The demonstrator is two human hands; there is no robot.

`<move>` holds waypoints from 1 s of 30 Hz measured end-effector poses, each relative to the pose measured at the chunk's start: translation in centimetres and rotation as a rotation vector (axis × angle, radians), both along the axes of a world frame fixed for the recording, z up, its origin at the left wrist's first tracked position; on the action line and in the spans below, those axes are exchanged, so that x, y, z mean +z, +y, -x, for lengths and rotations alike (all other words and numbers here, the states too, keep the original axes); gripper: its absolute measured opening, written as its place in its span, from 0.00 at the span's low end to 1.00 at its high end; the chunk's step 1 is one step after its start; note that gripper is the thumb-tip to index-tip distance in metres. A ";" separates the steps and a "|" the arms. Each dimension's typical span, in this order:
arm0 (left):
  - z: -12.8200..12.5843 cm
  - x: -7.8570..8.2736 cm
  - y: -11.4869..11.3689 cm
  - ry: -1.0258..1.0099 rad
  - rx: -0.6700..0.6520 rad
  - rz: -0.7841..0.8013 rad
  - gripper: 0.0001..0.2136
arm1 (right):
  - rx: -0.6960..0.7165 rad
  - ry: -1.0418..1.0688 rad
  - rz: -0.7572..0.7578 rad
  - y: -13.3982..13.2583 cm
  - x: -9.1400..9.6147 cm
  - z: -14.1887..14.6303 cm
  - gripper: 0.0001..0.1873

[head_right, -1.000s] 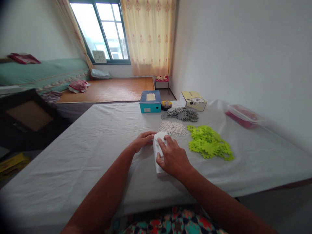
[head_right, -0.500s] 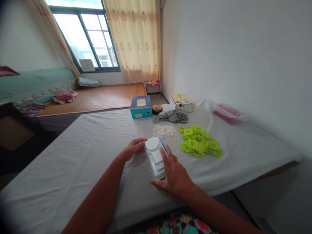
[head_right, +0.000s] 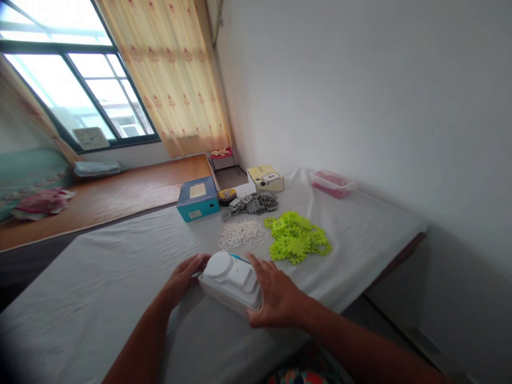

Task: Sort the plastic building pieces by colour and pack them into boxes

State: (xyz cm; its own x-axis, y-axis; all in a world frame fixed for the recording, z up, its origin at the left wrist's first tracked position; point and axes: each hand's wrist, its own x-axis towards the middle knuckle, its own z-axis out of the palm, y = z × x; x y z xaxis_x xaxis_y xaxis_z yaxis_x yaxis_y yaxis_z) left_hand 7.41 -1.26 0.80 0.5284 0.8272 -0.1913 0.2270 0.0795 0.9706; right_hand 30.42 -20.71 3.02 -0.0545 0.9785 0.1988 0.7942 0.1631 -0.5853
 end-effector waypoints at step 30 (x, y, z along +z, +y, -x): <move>-1.0 0.2 -0.5 0.181 0.068 -0.106 0.25 | -0.957 -0.538 -0.252 -3.7 -3.4 -43.0 0.47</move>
